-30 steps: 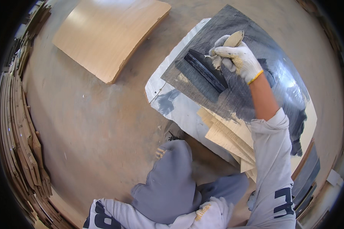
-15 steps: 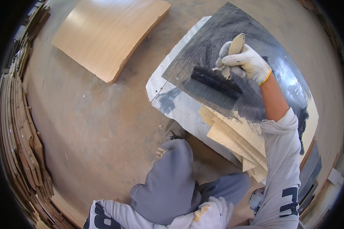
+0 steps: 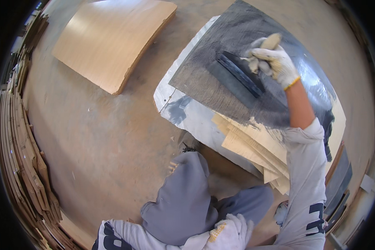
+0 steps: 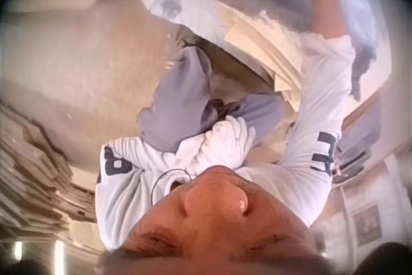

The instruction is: The person applies dark paint to flat wooden boards using a brush. They dip the brush into a container, spread the paint evenly across the surface, and then move the finished board aside to continue with the next one.

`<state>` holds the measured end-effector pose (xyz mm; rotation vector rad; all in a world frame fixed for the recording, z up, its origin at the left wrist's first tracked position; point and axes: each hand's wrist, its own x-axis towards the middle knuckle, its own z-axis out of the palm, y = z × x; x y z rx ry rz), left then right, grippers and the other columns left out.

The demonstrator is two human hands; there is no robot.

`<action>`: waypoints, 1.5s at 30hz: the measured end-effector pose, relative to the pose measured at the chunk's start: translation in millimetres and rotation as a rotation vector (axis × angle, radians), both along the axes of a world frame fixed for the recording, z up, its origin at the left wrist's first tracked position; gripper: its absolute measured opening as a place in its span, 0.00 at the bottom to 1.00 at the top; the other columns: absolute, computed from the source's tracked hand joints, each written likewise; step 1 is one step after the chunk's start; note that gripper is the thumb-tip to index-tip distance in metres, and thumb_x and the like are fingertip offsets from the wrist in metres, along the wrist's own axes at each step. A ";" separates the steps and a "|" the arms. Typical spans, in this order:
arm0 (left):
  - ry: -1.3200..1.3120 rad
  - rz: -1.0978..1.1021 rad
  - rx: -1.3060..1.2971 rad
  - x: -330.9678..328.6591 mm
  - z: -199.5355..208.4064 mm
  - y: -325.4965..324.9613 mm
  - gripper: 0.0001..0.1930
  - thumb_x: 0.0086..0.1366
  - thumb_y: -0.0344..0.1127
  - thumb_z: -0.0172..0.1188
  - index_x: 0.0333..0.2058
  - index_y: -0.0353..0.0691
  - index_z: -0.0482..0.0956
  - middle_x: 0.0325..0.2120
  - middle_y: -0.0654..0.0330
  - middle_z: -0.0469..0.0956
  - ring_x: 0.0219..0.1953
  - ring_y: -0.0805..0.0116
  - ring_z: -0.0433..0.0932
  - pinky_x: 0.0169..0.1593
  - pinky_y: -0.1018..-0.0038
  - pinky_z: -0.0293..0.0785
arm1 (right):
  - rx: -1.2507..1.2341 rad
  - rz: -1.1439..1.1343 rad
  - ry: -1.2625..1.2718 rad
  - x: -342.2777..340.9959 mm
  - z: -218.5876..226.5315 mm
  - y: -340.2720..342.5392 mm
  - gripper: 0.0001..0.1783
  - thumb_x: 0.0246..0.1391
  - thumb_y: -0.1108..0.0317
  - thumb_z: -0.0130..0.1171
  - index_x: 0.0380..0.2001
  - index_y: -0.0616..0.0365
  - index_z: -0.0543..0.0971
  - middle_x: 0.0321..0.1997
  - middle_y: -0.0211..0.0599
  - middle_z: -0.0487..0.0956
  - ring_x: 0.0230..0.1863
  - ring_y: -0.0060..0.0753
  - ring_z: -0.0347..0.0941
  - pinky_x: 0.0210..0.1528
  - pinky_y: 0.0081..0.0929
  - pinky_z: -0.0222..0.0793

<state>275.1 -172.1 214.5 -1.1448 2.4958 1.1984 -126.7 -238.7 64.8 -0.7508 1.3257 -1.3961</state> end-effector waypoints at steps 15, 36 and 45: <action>-0.021 -0.019 -0.021 -16.9 -3.3 7.1 0.39 0.55 0.35 0.70 0.59 0.18 0.62 0.38 0.43 0.76 0.38 0.47 0.85 0.39 0.57 0.81 | 0.129 0.251 0.087 66.2 24.0 12.3 0.09 0.60 0.70 0.72 0.40 0.61 0.83 0.31 0.43 0.88 0.21 0.20 0.80 0.15 0.14 0.60; -0.322 -0.202 -0.277 -19.3 -8.0 25.1 0.34 0.52 0.38 0.71 0.53 0.24 0.69 0.39 0.50 0.77 0.32 0.59 0.85 0.32 0.65 0.80 | 0.237 0.057 0.051 22.2 43.5 166.6 0.09 0.51 0.74 0.71 0.35 0.62 0.81 0.35 0.46 0.88 0.29 0.33 0.86 0.35 0.28 0.83; -0.280 -0.326 -0.332 -34.5 -18.3 32.0 0.33 0.55 0.40 0.68 0.52 0.21 0.71 0.44 0.48 0.76 0.40 0.59 0.84 0.42 0.68 0.80 | 0.101 0.152 0.009 39.1 27.7 94.6 0.11 0.57 0.71 0.73 0.40 0.61 0.83 0.35 0.42 0.88 0.25 0.23 0.83 0.19 0.15 0.64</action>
